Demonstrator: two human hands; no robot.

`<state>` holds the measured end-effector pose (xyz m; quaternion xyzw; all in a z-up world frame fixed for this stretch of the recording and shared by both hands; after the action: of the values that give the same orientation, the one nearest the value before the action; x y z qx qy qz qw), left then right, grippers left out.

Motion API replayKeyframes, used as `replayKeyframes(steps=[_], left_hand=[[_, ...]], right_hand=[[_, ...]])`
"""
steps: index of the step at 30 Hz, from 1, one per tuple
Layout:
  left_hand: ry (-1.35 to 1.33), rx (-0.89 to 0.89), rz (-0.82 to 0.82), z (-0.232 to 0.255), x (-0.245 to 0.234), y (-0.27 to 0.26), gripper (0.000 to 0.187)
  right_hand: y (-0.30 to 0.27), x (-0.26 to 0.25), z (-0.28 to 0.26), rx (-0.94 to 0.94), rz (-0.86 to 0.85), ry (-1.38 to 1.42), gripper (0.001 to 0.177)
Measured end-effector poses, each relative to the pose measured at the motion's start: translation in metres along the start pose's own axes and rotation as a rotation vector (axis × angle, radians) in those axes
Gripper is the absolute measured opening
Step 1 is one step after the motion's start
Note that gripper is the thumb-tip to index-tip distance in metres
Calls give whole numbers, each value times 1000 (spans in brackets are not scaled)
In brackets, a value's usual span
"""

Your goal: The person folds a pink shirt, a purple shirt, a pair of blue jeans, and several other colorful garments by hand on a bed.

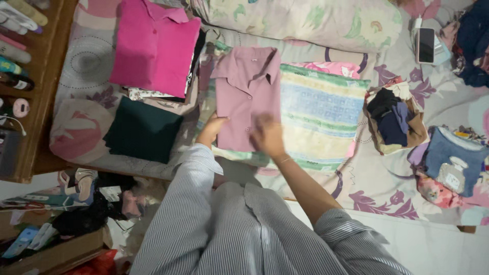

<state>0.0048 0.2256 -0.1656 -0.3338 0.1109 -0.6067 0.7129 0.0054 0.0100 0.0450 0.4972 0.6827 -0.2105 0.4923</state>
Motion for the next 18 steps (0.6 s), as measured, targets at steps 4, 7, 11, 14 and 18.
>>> replayKeyframes(steps=[4, 7, 11, 14, 18], left_hand=[[167, 157, 57, 4, -3, 9, 64], [193, 208, 1, 33, 13, 4, 71], [301, 79, -97, 84, 29, -11, 79], [528, -86, -122, 124, 22, -3, 68], [480, 275, -396, 213, 24, 23, 76]], right_hand=[[-1, 30, 111, 757, -49, 313, 79], [-7, 67, 134, 985, -268, 668, 82], [3, 74, 114, 917, -588, 1316, 55], [63, 19, 63, -26, -553, 961, 49], [117, 33, 57, 839, -623, 1256, 39]])
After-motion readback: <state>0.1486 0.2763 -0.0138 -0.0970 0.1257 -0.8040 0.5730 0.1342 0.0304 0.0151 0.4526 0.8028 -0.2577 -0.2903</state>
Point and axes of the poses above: each hand's wrist, its own y-axis towards the middle knuckle, its own x-axis out of the palm, z = x × y, the point moved 10 cm from there along y, towards the middle knuckle, and after that the axes turned 5 degrees about -y, right-handed, at the moved point
